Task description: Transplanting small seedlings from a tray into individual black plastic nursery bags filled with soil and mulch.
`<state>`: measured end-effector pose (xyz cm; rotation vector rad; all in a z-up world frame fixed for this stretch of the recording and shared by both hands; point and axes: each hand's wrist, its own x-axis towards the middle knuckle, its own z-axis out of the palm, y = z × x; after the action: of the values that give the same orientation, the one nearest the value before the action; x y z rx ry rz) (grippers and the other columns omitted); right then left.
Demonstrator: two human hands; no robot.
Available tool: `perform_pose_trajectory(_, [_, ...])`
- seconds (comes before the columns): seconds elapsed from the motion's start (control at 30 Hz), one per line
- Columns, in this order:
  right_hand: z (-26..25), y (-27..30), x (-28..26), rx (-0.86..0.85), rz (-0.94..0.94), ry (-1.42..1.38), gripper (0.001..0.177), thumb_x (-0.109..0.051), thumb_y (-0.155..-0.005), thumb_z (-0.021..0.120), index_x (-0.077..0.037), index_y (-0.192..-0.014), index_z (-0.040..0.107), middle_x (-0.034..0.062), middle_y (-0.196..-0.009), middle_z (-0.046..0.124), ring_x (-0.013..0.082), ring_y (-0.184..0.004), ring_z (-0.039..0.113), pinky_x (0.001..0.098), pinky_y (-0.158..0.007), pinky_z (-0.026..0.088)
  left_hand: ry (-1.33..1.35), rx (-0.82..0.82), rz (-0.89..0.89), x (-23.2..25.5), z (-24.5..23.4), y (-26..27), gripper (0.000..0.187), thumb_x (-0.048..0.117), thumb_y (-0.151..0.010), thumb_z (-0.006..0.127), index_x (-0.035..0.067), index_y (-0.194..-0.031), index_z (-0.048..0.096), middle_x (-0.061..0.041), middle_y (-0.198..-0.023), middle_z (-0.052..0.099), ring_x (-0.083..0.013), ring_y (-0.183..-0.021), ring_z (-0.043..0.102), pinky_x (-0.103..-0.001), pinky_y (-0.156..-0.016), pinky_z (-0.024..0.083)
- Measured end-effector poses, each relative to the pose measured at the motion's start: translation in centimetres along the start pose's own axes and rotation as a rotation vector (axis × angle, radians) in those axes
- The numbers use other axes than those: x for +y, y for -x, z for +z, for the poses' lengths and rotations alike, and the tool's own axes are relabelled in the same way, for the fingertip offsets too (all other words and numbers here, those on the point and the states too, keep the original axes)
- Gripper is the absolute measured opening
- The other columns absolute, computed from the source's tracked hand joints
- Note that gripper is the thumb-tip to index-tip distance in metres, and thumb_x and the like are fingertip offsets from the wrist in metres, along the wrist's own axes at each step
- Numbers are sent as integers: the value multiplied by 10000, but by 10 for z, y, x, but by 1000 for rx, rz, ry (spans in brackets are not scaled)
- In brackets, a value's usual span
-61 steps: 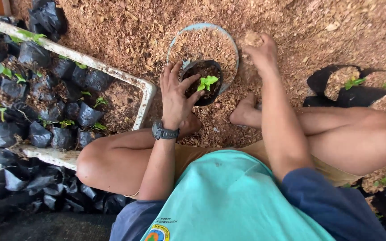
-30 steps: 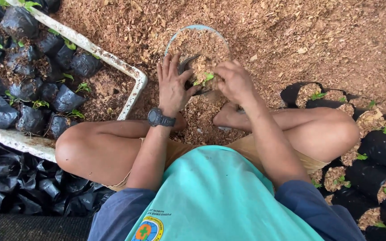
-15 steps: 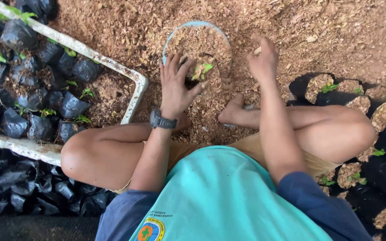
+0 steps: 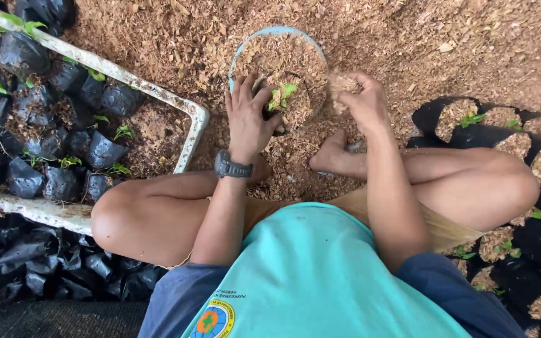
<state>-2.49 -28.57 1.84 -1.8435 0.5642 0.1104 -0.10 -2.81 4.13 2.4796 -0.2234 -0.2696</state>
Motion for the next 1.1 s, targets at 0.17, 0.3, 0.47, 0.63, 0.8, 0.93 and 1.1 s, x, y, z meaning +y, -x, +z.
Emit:
perform_pose_trajectory(0.17, [11, 48, -83, -274, -249, 51, 412, 17, -827, 792, -7, -1222, 678, 239, -1191, 634, 375, -1096, 621, 496, -873, 579, 157, -49, 64, 2, -20, 2, 482, 121, -790, 830, 232, -1240, 696, -219, -1518, 412, -458, -1433, 375, -685, -1157, 266])
perform_pose_trajectory(0.3, [25, 73, -115, -281, -437, 361, 527, 100, -843, 705, 23, -1349, 580, 292, -1285, 550, 484, -1245, 528, 607, -1028, 492, 219, -65, 118, -7, -24, 5, 615, 60, -845, 810, 283, -1389, 631, -252, -1501, 387, -502, -1317, 533, -621, -1078, 458])
perform_pose_trajectory(0.47, [44, 79, -58, -125, -577, 697, 370, 49, -861, 713, -55, -1214, 672, 133, -1263, 562, 332, -1186, 567, 443, -962, 550, 167, -25, 111, -12, -10, 1, 475, 150, -838, 825, 230, -1292, 711, -223, -1460, 476, -412, -1241, 605, -489, -1011, 537])
perform_pose_trajectory(0.63, [72, 86, -37, -182, -707, 763, 269, -3, -912, 711, -63, -1174, 694, 144, -1130, 618, 331, -1124, 618, 438, -939, 557, 205, -19, 169, -19, -4, -6, 451, 119, -836, 819, 215, -1266, 726, -204, -1374, 539, -479, -1189, 608, -563, -934, 552])
perform_pose_trajectory(0.8, [61, 88, -36, -64, -784, 904, 167, -281, -1012, 632, -155, -1100, 698, 52, -1026, 633, 242, -1029, 614, 429, -883, 480, 159, 9, 154, -8, -23, 4, 407, 105, -879, 756, 192, -1275, 721, -231, -1307, 564, -446, -1119, 649, -512, -881, 573])
perform_pose_trajectory(0.93, [73, 96, -45, -280, -590, 1071, 261, -345, -978, 647, -158, -1143, 725, 65, -1093, 693, 229, -1072, 578, 435, -919, 435, 151, 19, 130, -13, -9, 2, 349, 139, -908, 732, 215, -1248, 737, -201, -1245, 591, -367, -1102, 655, -430, -900, 573])
perform_pose_trajectory(1.1, [74, 99, -68, -412, -502, 985, 319, -198, -937, 688, -103, -1241, 698, 144, -1226, 705, 298, -1168, 619, 435, -966, 468, 120, -7, 115, -7, -19, 6, 376, 224, -912, 743, 173, -1283, 715, -211, -1378, 486, -408, -1243, 578, -497, -1007, 531])
